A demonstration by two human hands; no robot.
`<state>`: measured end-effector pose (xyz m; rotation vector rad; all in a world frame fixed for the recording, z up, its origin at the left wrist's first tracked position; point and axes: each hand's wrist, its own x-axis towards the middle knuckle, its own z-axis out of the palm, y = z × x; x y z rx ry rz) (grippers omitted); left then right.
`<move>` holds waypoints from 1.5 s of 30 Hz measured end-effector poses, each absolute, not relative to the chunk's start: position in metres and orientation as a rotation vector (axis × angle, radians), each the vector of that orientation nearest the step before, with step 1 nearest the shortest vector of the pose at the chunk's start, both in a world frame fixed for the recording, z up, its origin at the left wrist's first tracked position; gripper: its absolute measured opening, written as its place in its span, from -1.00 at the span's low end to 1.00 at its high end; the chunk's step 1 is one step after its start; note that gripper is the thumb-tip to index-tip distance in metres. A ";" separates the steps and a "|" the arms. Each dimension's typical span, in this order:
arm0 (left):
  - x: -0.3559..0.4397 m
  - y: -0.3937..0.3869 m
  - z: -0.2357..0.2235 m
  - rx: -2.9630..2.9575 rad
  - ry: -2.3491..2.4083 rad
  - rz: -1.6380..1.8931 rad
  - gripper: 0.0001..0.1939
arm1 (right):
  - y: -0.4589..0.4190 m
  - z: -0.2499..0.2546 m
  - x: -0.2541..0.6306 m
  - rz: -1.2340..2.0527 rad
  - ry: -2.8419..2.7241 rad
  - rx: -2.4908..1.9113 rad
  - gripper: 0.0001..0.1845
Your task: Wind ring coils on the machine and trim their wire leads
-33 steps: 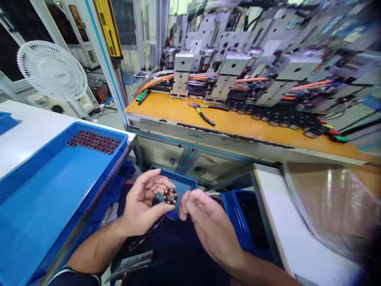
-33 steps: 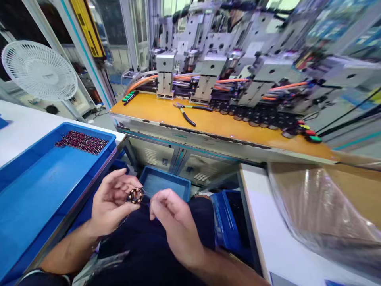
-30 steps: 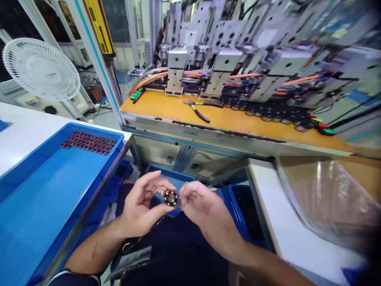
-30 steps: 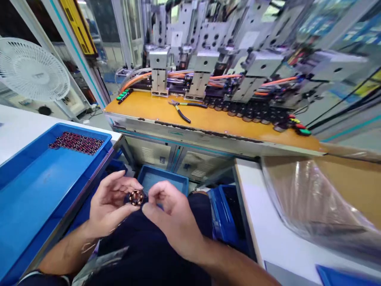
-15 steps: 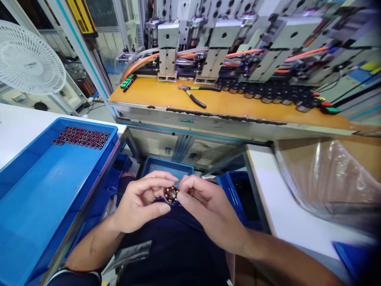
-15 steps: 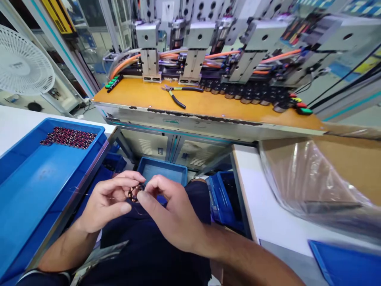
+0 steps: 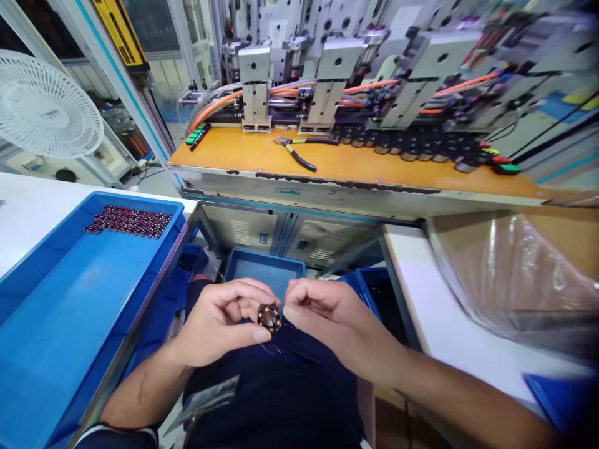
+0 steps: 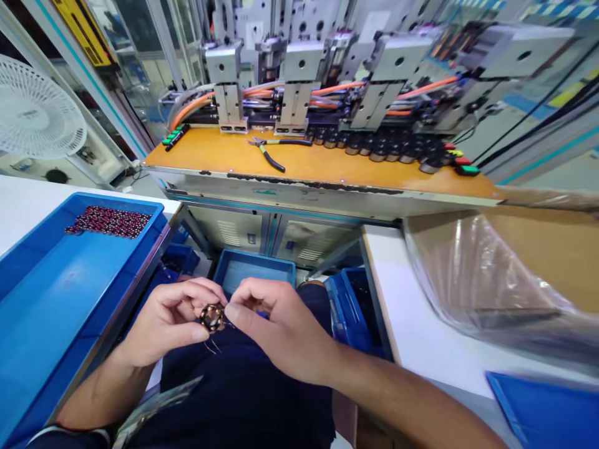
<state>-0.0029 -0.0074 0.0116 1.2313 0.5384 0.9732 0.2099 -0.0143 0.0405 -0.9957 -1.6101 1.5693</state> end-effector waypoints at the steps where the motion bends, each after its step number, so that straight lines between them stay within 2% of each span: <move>1: -0.004 -0.008 0.012 1.211 0.534 0.951 -0.67 | -0.014 0.040 0.213 1.571 -1.616 -1.009 -0.72; 3: -0.006 -0.009 0.014 1.161 0.529 0.891 -0.68 | -0.010 0.041 0.220 1.539 -1.664 -1.047 -0.70; 6: -0.008 -0.009 0.017 1.100 0.522 0.771 -0.68 | -0.001 0.049 0.223 1.434 -1.804 -0.998 -0.80; 9: -0.008 -0.009 0.018 1.081 0.506 0.680 -0.70 | 0.011 0.059 0.214 1.401 -1.961 -0.812 -0.71; 12: -0.007 -0.009 0.017 1.069 0.515 0.648 -0.72 | 0.019 0.061 0.201 1.383 -2.040 -0.683 -0.87; 18: -0.008 -0.011 0.013 1.062 0.527 0.852 -0.66 | 0.006 0.059 0.198 1.246 -1.891 -0.935 -0.79; 24: -0.008 -0.008 0.010 1.193 0.494 0.972 -0.64 | -0.007 0.067 0.202 1.459 -1.855 -1.163 -0.82; 27: -0.007 -0.007 0.010 1.224 0.495 0.965 -0.63 | -0.007 0.071 0.201 1.492 -1.893 -1.169 -0.82; 32: -0.005 -0.008 0.008 1.095 0.420 0.922 -0.63 | -0.009 0.070 0.201 1.369 -1.987 -1.094 -0.80; 40: -0.004 -0.007 0.001 1.103 0.373 1.002 -0.51 | -0.017 0.063 0.199 1.403 -1.880 -0.983 -0.81; 45: -0.004 -0.008 0.000 1.175 0.380 1.047 -0.51 | -0.021 0.059 0.198 1.411 -1.838 -1.003 -0.79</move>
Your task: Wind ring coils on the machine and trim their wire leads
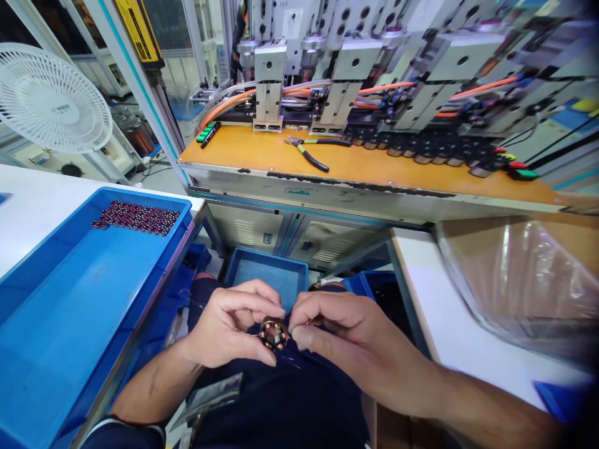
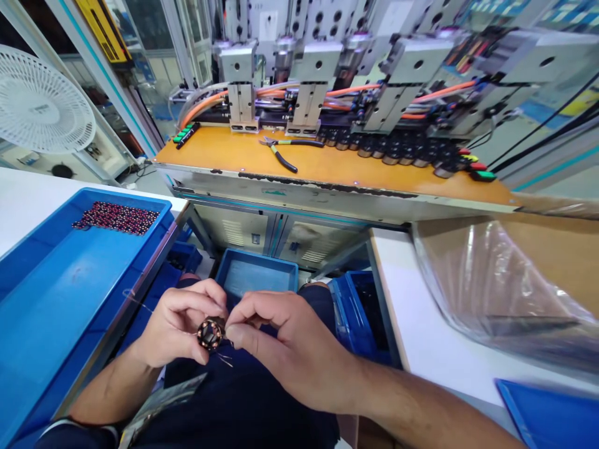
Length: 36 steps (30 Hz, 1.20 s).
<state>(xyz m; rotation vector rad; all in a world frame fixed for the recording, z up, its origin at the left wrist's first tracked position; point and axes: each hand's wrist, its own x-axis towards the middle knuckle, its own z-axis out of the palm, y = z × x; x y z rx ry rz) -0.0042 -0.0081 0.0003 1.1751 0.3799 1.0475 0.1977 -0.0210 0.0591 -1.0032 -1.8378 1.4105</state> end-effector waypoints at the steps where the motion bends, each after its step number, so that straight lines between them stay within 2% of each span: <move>1: -0.004 -0.009 0.000 1.183 0.376 1.056 -0.51 | -0.022 0.058 0.198 1.419 -1.829 -1.006 -0.79; 8: -0.006 -0.011 0.001 1.198 0.335 1.055 -0.50 | -0.025 0.056 0.196 1.576 -1.702 -0.986 -0.81; 17: -0.005 -0.015 0.003 1.188 0.353 1.067 -0.60 | -0.035 0.061 0.194 1.340 -1.919 -0.940 -0.80; 19: -0.005 -0.016 0.003 1.158 0.341 1.047 -0.62 | -0.035 0.063 0.201 1.182 -2.072 -0.880 -0.87; 21: -0.005 -0.015 0.003 1.120 0.320 1.018 -0.62 | -0.032 0.065 0.210 0.863 -2.199 -0.848 -0.95; 24: -0.004 -0.014 0.003 1.052 0.293 0.942 -0.62 | -0.026 0.065 0.220 0.326 -2.321 -0.743 -0.80; 26: -0.002 -0.013 0.003 0.985 0.280 0.884 -0.63 | -0.022 0.064 0.221 0.198 -2.392 -0.579 -0.72; 30: 0.002 -0.013 0.001 0.873 0.254 0.811 -0.62 | -0.017 0.061 0.216 0.273 -2.444 -0.420 -0.66; 36: 0.003 -0.012 -0.004 0.808 0.260 0.761 -0.62 | -0.011 0.060 0.212 0.369 -2.432 -0.347 -0.71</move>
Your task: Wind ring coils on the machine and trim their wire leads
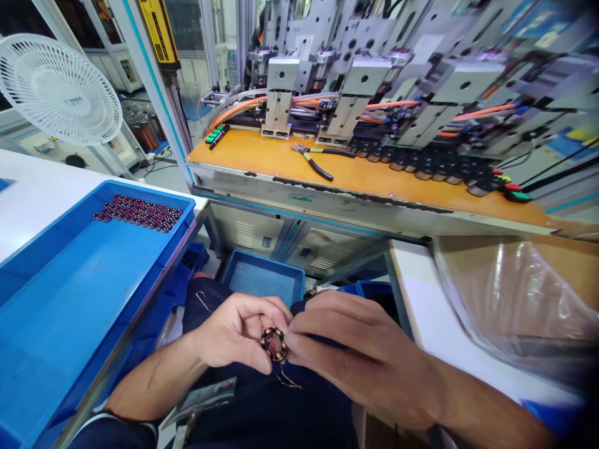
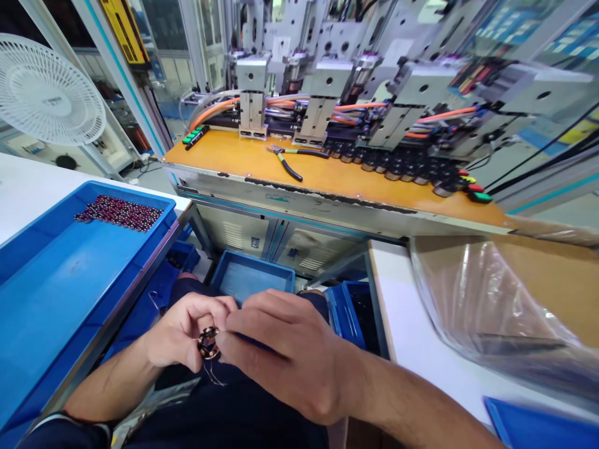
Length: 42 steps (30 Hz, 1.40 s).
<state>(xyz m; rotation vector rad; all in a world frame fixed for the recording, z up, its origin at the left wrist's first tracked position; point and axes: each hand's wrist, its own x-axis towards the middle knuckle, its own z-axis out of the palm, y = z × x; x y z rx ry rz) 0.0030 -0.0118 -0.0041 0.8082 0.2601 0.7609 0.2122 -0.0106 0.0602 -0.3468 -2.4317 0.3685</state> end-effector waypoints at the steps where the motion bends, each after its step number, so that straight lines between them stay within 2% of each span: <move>1: 0.003 -0.012 -0.004 0.800 0.260 0.759 -0.62 | -0.010 0.060 0.212 0.375 -2.427 -0.355 -0.72; 8: 0.003 -0.010 -0.003 0.808 0.295 0.758 -0.63 | -0.009 0.046 0.207 0.230 -2.276 -0.373 -0.87; 11: 0.003 -0.008 -0.002 0.868 0.327 0.786 -0.65 | -0.012 0.037 0.202 0.236 -2.155 -0.412 -0.85; 14: 0.004 -0.006 -0.001 0.978 0.341 0.887 -0.65 | -0.018 0.029 0.198 0.252 -2.015 -0.449 -0.80; 19: 0.007 -0.008 0.000 1.260 0.358 1.099 -0.61 | -0.027 0.025 0.191 0.300 -1.918 -0.648 -0.89; 22: 0.007 -0.010 -0.002 1.310 0.382 1.159 -0.48 | -0.029 0.023 0.189 0.298 -1.882 -0.685 -0.90; 25: 0.003 -0.011 -0.002 1.261 0.469 1.016 -0.35 | -0.027 0.021 0.190 0.273 -1.871 -0.680 -0.89; 30: -0.005 -0.013 0.000 1.265 0.536 0.856 -0.72 | -0.027 0.017 0.191 0.257 -1.877 -0.699 -0.89; 39: 0.002 -0.015 -0.003 1.186 0.446 1.001 -0.65 | -0.029 0.017 0.188 0.115 -1.853 -0.862 -0.90; 42: 0.002 -0.012 -0.004 1.169 0.361 1.065 -0.72 | -0.028 0.017 0.188 0.143 -1.850 -0.875 -0.88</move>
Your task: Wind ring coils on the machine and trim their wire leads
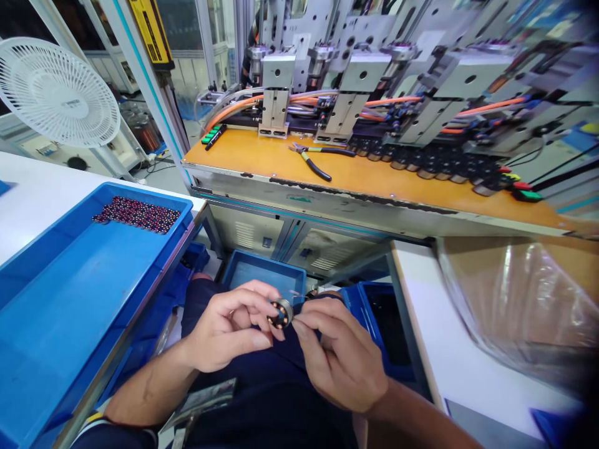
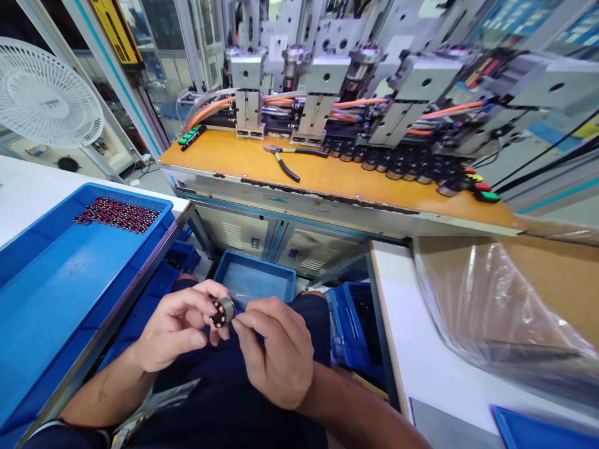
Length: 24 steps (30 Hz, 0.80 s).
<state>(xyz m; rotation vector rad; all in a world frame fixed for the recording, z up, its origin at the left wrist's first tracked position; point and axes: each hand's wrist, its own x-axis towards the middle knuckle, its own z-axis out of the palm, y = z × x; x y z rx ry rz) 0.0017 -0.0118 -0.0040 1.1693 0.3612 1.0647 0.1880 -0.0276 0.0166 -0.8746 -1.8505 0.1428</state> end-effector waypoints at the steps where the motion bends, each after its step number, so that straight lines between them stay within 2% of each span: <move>1: 0.002 -0.011 -0.004 1.181 0.345 1.089 -0.77 | -0.027 0.016 0.188 0.165 -1.839 -0.870 -0.87; 3: 0.002 -0.010 -0.004 1.216 0.333 1.144 -0.85 | -0.026 0.017 0.187 0.220 -1.812 -0.846 -0.85; 8: 0.008 -0.010 -0.005 1.181 0.243 1.267 -0.68 | -0.025 0.018 0.188 0.299 -1.799 -0.769 -0.83; 12: 0.011 -0.009 -0.006 1.067 0.182 1.225 -0.70 | -0.025 0.015 0.192 0.171 -1.862 -0.656 -0.89; 14: 0.011 -0.004 -0.005 1.043 0.294 1.128 -0.69 | -0.024 0.015 0.194 0.061 -1.903 -0.595 -0.92; 18: 0.009 0.005 0.001 1.087 0.479 0.667 -0.47 | -0.021 0.017 0.197 -0.068 -1.945 -0.577 -0.89; 20: 0.009 0.005 0.004 1.071 0.476 0.557 -0.50 | -0.020 0.018 0.198 -0.091 -1.957 -0.596 -0.85; 24: 0.010 0.001 0.005 1.071 0.477 0.711 -0.68 | -0.020 0.018 0.198 -0.039 -1.955 -0.670 -0.89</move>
